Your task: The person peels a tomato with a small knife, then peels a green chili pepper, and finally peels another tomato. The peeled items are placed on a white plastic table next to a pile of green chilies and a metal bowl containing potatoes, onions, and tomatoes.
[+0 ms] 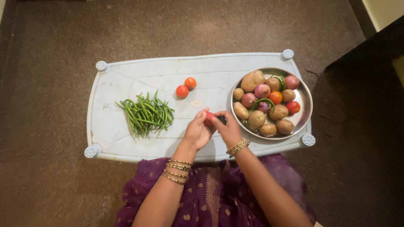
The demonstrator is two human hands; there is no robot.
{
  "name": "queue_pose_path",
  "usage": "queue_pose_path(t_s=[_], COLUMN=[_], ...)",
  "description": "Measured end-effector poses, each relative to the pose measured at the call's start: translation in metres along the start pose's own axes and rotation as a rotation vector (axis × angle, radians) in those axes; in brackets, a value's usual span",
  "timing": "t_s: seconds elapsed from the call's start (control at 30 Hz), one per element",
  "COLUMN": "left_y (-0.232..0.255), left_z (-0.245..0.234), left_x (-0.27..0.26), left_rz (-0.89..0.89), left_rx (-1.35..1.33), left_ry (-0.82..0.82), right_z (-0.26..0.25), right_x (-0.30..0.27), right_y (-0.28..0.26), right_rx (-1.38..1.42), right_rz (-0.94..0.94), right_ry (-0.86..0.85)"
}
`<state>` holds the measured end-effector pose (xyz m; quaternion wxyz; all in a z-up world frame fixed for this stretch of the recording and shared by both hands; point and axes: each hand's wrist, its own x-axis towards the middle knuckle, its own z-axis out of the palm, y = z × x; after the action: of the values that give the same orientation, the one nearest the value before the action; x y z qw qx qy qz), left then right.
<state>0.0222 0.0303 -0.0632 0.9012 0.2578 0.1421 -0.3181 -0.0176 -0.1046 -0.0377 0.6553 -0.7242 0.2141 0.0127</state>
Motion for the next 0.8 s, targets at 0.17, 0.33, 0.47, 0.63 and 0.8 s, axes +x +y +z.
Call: queue_pose_path(t_s=[0.17, 0.33, 0.47, 0.63, 0.8], left_y=[0.007, 0.009, 0.009, 0.004, -0.006], left_z=[-0.004, 0.0, 0.003, 0.009, 0.012], left_x=[0.015, 0.016, 0.012, 0.013, 0.013], left_rz=[0.005, 0.025, 0.024, 0.017, -0.001], left_rx=[0.099, 0.156, 0.135, 0.231, 0.292], left_ry=[0.158, 0.12, 0.094, 0.09, 0.112], right_z=[-0.021, -0.021, -0.026, -0.028, -0.03], right_x=[0.011, 0.022, 0.012, 0.009, 0.014], right_y=[-0.009, -0.026, -0.05, -0.059, -0.058], right_rx=[-0.015, 0.24, -0.147, -0.339, -0.385], right_rz=[-0.24, -0.03, -0.176, -0.467, -0.484], right_ry=[-0.16, -0.165, -0.028, -0.04, 0.044])
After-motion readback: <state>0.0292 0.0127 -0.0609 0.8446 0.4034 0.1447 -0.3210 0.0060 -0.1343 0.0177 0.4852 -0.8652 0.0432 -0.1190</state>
